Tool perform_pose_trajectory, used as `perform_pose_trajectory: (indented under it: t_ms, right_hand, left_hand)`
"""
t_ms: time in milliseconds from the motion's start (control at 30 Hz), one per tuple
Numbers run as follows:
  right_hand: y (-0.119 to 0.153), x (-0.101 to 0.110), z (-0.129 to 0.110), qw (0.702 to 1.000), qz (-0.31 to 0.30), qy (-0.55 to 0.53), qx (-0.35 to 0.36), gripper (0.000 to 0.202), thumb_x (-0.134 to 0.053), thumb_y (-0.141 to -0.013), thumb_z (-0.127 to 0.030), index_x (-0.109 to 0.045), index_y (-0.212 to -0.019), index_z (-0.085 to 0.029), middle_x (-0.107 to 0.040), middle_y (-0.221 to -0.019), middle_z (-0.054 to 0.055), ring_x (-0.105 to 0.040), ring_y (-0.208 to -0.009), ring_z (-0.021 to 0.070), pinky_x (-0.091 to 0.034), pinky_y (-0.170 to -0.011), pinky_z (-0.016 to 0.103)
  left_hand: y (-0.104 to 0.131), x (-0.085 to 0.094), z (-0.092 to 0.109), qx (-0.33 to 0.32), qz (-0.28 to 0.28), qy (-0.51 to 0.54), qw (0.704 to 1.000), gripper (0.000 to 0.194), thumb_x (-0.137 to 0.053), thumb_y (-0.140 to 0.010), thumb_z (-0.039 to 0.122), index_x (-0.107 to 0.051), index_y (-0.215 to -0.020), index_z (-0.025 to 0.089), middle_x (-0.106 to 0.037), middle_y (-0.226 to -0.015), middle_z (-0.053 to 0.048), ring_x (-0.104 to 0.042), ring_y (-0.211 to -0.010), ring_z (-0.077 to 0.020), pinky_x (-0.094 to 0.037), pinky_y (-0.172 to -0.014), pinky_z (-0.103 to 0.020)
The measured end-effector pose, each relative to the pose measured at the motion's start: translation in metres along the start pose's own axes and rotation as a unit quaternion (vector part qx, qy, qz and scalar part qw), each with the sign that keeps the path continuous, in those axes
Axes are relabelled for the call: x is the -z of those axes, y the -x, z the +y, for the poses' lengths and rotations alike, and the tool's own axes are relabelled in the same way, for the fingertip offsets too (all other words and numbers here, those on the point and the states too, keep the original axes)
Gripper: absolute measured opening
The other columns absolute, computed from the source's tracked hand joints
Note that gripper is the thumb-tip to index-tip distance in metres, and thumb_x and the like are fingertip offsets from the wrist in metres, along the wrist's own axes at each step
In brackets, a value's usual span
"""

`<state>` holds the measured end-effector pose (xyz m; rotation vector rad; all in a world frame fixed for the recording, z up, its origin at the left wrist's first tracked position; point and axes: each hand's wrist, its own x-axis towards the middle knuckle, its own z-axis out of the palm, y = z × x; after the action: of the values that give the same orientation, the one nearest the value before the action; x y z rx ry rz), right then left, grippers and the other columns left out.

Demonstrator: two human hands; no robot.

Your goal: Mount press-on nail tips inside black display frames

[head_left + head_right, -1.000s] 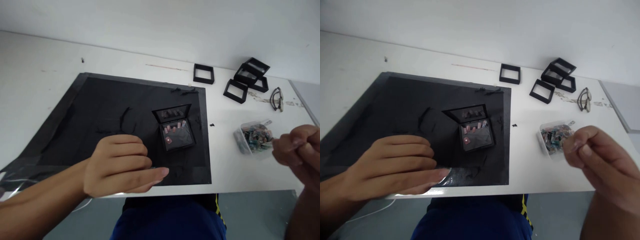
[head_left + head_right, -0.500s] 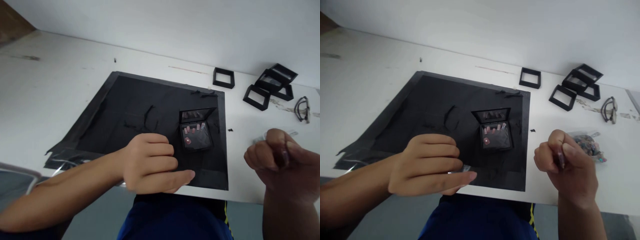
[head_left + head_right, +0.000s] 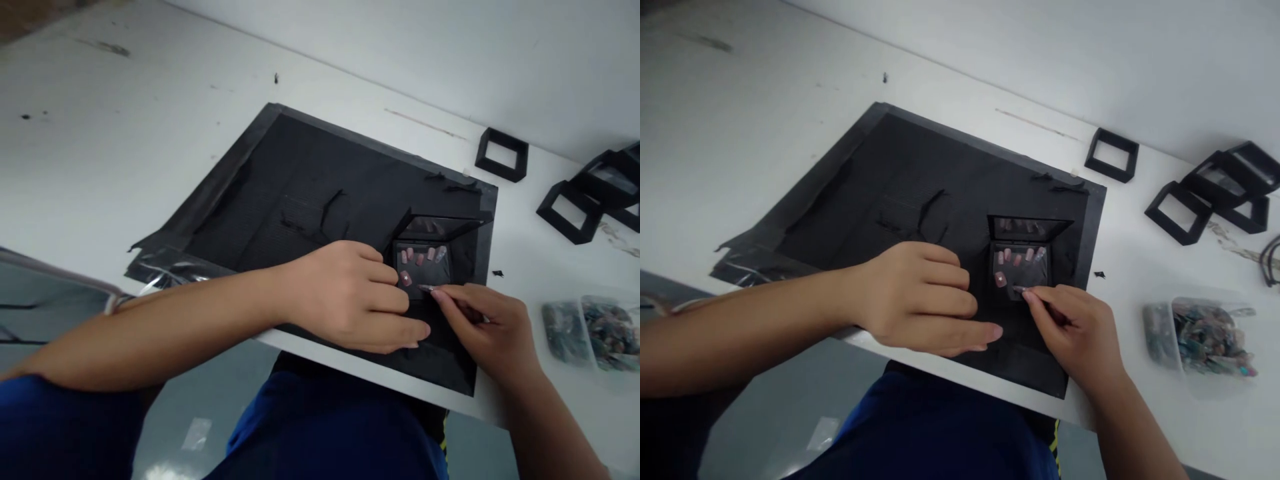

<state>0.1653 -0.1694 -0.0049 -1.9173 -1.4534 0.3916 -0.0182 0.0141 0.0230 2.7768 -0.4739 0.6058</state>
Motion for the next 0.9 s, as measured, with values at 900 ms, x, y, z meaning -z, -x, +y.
perform_pose_trajectory:
  t_ms: [900]
  right_hand:
    - [-0.004, -0.015, -0.013, 0.972, 0.034, 0.210, 0.095, 0.022, -0.058, -0.097, -0.038, -0.068, -0.087, -0.022, -0.055, -0.059, -0.003, -0.055, -0.054, 0.0107, -0.033, -0.050, 0.025]
  left_hand:
    - [0.005, -0.011, -0.012, 0.116, -0.107, -0.044, 0.987, 0.036, -0.047, -0.101, 0.047, -0.070, -0.087, 0.024, -0.073, -0.076, 0.002, -0.064, -0.064, -0.0122, -0.030, -0.055, -0.033]
